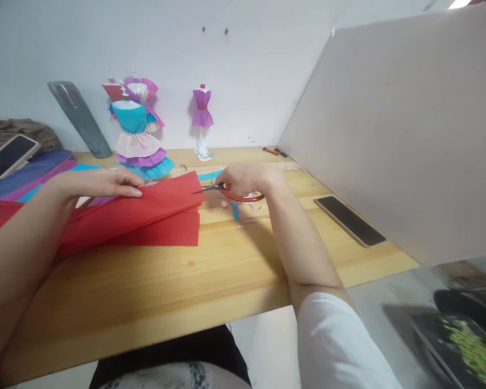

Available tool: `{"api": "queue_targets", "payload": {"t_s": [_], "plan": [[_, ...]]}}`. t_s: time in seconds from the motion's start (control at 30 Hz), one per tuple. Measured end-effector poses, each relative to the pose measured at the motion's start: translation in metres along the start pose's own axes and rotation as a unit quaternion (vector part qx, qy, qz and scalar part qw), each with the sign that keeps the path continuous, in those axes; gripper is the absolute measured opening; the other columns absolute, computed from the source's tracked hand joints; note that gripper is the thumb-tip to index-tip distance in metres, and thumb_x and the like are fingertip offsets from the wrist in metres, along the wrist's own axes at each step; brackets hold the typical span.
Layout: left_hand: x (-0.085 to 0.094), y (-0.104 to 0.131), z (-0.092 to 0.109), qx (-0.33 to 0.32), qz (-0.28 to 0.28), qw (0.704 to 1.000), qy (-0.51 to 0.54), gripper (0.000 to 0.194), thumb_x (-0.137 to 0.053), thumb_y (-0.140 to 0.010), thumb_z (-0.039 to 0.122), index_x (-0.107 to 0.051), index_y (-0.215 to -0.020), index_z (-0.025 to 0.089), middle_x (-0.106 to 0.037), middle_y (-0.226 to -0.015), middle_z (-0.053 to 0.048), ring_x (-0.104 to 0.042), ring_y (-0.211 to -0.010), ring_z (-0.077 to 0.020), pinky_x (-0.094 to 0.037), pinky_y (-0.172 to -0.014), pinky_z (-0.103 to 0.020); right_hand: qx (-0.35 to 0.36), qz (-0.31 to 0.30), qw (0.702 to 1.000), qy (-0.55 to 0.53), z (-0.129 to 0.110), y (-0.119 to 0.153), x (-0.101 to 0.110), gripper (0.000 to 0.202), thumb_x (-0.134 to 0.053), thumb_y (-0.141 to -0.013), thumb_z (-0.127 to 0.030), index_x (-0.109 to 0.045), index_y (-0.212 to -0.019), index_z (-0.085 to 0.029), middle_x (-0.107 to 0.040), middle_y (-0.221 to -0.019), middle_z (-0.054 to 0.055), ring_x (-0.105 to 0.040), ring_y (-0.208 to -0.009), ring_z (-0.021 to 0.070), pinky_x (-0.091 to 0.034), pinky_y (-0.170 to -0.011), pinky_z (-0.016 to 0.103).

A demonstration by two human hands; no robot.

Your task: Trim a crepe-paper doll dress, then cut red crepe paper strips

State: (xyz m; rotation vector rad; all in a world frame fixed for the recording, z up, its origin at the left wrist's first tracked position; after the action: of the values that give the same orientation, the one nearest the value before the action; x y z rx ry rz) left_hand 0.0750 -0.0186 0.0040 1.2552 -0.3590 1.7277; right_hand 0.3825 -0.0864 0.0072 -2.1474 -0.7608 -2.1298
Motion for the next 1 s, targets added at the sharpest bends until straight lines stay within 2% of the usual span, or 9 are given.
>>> {"api": "queue_targets", "payload": {"t_s": [0.13, 0.23, 0.43, 0.63, 0.83, 1.0], "plan": [[0.0, 0.0, 0.002, -0.008, -0.001, 1.0, -0.004, 0.038, -0.055, -0.094, 0.052, -0.068, -0.083, 0.018, -0.065, -0.082, -0.003, -0.058, -0.076, -0.0173, -0.045, -0.069, -0.024, 0.037, 0.008, 0.999, -0.017, -0.004, 0.001, 0.001, 0.039, -0.079, -0.086, -0.039, -0.078, -0.118, -0.016, -0.077, -0.093, 0.005, -0.06, -0.079, 0.0161, -0.037, -0.071, 0.027], [0.0, 0.0, 0.003, -0.015, 0.001, 1.0, -0.005, 0.037, -0.057, -0.094, 0.051, -0.068, -0.082, 0.018, -0.065, -0.08, -0.002, -0.057, -0.075, -0.0164, -0.044, -0.069, -0.023, 0.037, -0.003, 0.999, -0.015, -0.009, 0.004, 0.002, 0.042, -0.077, -0.088, -0.037, -0.078, -0.124, -0.014, -0.078, -0.092, 0.006, -0.059, -0.078, 0.0165, -0.036, -0.071, 0.028], [0.0, 0.0, 0.005, -0.023, 0.004, 1.0, -0.006, 0.036, -0.057, -0.095, 0.049, -0.066, -0.08, 0.017, -0.062, -0.077, -0.001, -0.055, -0.073, -0.0152, -0.043, -0.069, -0.022, 0.029, 0.002, 0.999, -0.013, -0.013, 0.006, 0.004, 0.036, -0.072, -0.092, -0.034, -0.08, -0.122, -0.014, -0.076, -0.086, 0.003, -0.057, -0.076, 0.0148, -0.034, -0.068, 0.027], [-0.001, -0.001, 0.006, -0.032, -0.007, 0.999, -0.005, 0.041, -0.052, -0.096, 0.052, -0.064, -0.078, 0.017, -0.058, -0.076, -0.001, -0.052, -0.07, -0.0143, -0.042, -0.066, -0.022, 0.032, -0.033, 0.999, -0.027, -0.01, 0.002, 0.002, 0.042, -0.08, -0.082, -0.031, -0.08, -0.122, -0.018, -0.078, -0.093, 0.002, -0.058, -0.078, 0.0162, -0.036, -0.067, 0.026], [0.0, 0.0, 0.008, -0.017, 0.001, 1.0, -0.005, 0.038, -0.056, -0.093, 0.049, -0.064, -0.075, 0.017, -0.06, -0.075, -0.001, -0.052, -0.069, -0.0143, -0.041, -0.068, -0.022, 0.032, -0.026, 0.999, -0.023, -0.01, 0.003, 0.004, 0.041, -0.079, -0.083, -0.034, -0.08, -0.121, -0.019, -0.076, -0.091, 0.003, -0.057, -0.078, 0.0171, -0.037, -0.068, 0.027], [0.0, 0.0, 0.007, 0.004, 0.004, 1.0, -0.001, 0.037, -0.058, -0.091, 0.051, -0.068, -0.081, 0.017, -0.062, -0.078, -0.001, -0.053, -0.071, -0.0147, -0.041, -0.07, -0.023, 0.031, -0.023, 0.999, -0.025, -0.011, 0.004, 0.004, 0.034, -0.079, -0.083, -0.029, -0.082, -0.115, -0.018, -0.074, -0.086, 0.001, -0.054, -0.074, 0.0148, -0.036, -0.066, 0.026]]}}
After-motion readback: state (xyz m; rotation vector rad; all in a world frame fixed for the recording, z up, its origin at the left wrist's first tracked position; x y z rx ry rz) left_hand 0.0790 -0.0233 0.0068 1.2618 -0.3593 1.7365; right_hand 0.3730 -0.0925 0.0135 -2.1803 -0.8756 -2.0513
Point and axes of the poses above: each hand's wrist, its own y-axis away from the middle knuckle, its own x-axis out of the back of the hand, z = x × y, the point moved 3 cm from there along -y, towards the middle knuckle
